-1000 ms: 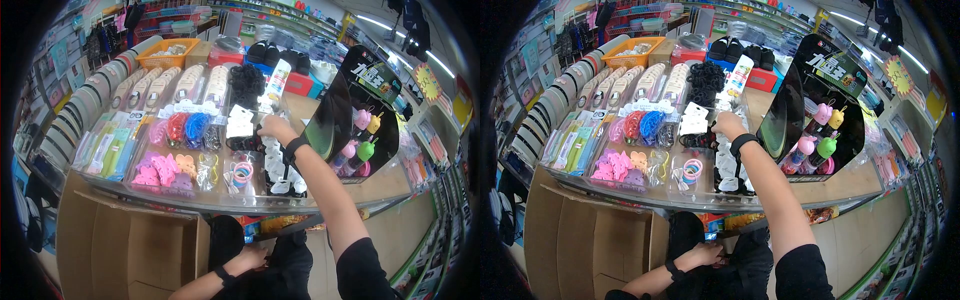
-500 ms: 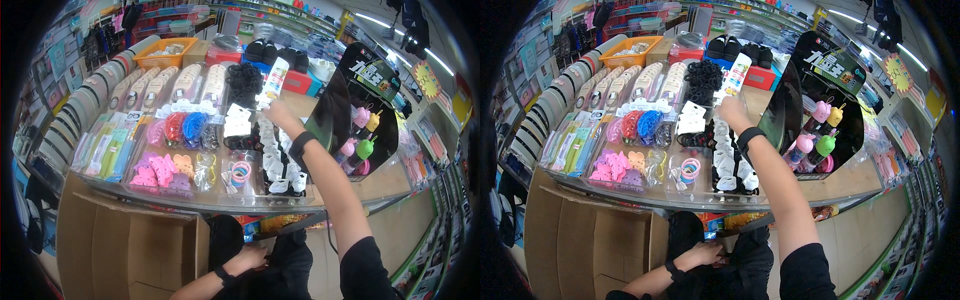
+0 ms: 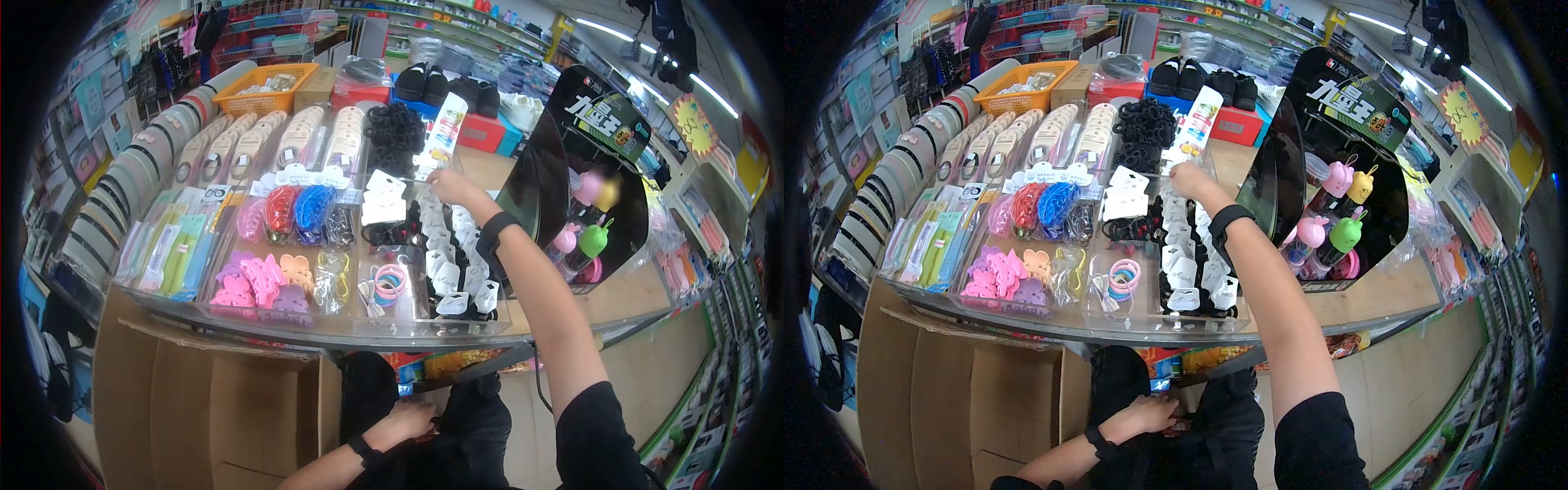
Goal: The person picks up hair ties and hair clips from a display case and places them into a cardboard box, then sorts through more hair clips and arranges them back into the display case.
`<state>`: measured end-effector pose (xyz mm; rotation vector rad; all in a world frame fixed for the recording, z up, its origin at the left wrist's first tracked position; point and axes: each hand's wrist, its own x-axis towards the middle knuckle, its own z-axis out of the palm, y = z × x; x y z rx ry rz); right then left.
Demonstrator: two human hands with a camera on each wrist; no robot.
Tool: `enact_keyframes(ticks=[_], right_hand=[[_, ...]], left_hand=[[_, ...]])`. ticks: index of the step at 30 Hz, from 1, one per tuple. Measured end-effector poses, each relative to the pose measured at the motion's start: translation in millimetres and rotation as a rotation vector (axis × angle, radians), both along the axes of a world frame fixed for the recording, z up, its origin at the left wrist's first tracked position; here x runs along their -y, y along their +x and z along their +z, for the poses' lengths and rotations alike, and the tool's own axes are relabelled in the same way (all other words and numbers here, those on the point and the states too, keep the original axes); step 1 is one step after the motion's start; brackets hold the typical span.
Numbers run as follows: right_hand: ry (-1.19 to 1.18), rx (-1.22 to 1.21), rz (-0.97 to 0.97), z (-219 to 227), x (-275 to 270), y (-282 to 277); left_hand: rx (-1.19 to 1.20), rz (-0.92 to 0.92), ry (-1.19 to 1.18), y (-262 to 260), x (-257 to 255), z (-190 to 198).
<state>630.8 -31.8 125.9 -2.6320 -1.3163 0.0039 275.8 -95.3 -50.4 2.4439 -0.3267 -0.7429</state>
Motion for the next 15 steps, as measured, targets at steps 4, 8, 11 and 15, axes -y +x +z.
enact_keyframes(ticks=[4,8,11,15], right_hand=[[0.079,-0.117,-0.019,4,-1,-3],[0.164,-0.02,-0.024,-6,-2,11],[0.264,0.094,-0.186,-19,-3,22],[0.192,-0.092,-0.337,-17,-4,5]], left_hand=[[-0.004,0.0,-0.004,0,0,1],[-0.023,-0.002,-0.006,1,1,-1],[0.011,0.0,0.005,0,3,-3],[0.072,0.037,-0.017,-2,4,-7]])
